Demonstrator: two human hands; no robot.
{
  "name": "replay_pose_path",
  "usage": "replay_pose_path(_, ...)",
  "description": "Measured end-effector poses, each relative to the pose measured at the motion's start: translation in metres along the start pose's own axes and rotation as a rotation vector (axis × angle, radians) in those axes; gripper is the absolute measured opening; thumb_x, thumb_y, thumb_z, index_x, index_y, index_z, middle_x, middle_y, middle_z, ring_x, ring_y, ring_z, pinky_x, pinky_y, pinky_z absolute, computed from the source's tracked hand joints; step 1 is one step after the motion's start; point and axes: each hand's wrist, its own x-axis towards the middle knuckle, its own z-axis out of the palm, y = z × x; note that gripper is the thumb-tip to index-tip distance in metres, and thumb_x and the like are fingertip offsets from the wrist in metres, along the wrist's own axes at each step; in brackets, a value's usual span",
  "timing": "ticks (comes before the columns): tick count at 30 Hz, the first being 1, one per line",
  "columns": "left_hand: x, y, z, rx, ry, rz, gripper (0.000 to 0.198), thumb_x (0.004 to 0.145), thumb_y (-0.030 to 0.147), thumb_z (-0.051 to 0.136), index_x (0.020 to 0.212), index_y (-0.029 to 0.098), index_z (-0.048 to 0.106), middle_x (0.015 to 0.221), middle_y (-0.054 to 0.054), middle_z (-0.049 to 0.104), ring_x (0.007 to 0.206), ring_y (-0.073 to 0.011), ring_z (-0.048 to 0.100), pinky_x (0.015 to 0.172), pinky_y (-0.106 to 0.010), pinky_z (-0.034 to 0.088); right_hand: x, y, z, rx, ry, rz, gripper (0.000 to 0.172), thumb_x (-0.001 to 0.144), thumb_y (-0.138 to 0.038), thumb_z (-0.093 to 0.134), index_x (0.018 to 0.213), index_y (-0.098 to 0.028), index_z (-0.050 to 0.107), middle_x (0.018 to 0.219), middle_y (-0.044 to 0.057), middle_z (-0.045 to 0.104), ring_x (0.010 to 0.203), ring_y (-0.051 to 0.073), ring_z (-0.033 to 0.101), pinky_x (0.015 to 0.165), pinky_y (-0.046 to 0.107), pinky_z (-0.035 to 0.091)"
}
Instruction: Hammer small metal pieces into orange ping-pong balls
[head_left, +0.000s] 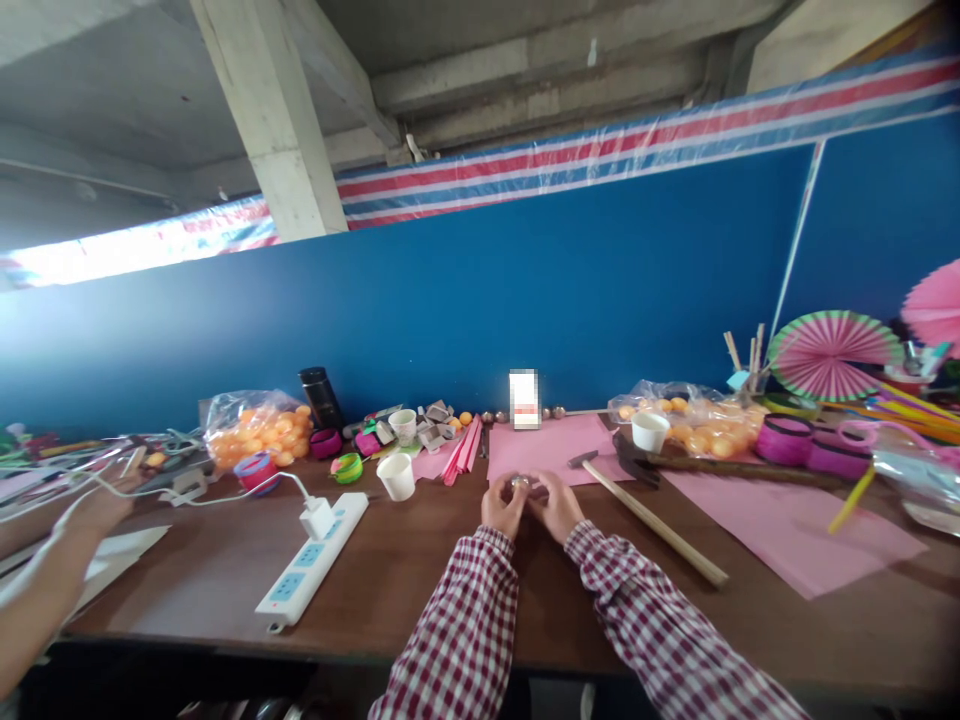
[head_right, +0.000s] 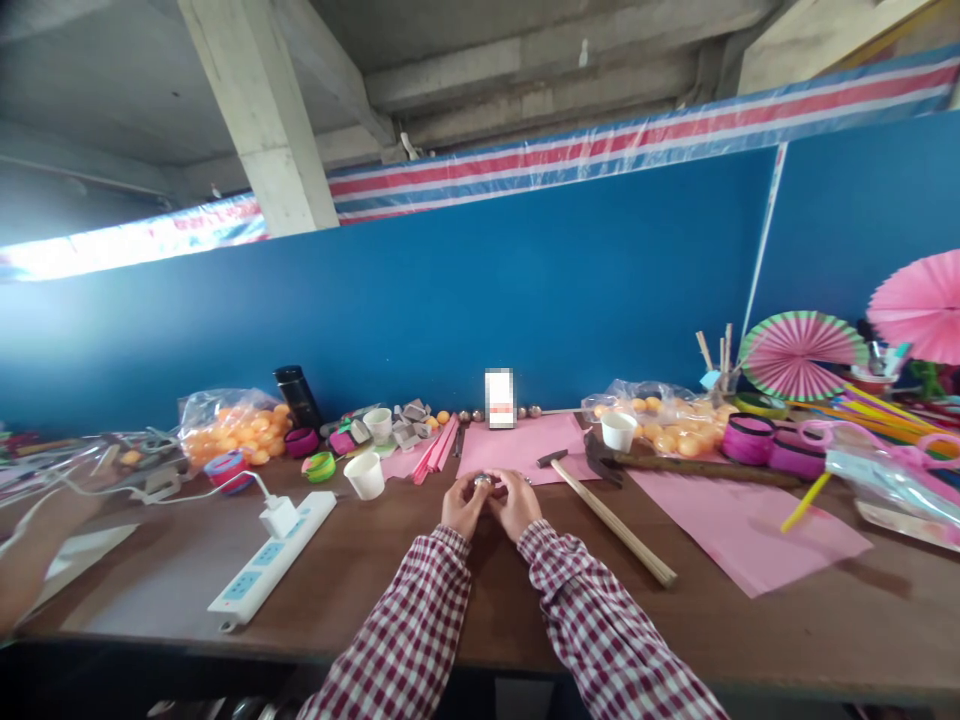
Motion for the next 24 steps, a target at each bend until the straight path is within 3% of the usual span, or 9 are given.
replay_pose_path(9, 0.0019, -0.0011, -0.002, -0.006, -0.034, -0.001, 0.035, 0.062, 0.033, 0.064, 0.09, 0.013, 0.06, 0.083, -0.008, 0.066, 0.075, -0.0168, 0.062, 0.072, -0.029, 0.049, -0.0004, -0.0022, -0.0014, -0.018, 0.026, 0.007, 0.032, 0.068, -0.019, 0.052, 0.1, -0.017, 0.055, 0.092, 0.007, 0.059, 0.064, 0.011, 0.057, 0.059, 0.026, 0.05)
replay_pose_path(16, -0.0004, -0.0003, 0.0016, 0.001, 0.009, -0.009, 0.032, 0.06, 0.032, 0.065, 0.087, 0.014, 0.061, 0.079, -0.007, 0.066, 0.07, -0.0163, 0.063, 0.067, -0.028, 0.05, -0.0004, -0.0016, -0.0015, -0.04, 0.035, -0.011, 0.032, 0.069, -0.02, 0.053, 0.101, -0.018, 0.056, 0.091, 0.007, 0.06, 0.064, 0.012, 0.057, 0.062, 0.028, 0.051)
replay_pose_path(24, -0.001, -0.0013, -0.0029, 0.014, -0.064, 0.032, 0.03, 0.066, 0.033, 0.06, 0.089, 0.014, 0.061, 0.083, -0.008, 0.066, 0.071, -0.0163, 0.063, 0.067, -0.027, 0.05, -0.0016, 0.001, -0.0015, -0.08, 0.002, -0.044, 0.037, 0.068, -0.017, 0.052, 0.105, -0.019, 0.053, 0.097, 0.007, 0.057, 0.068, 0.012, 0.057, 0.065, 0.028, 0.05)
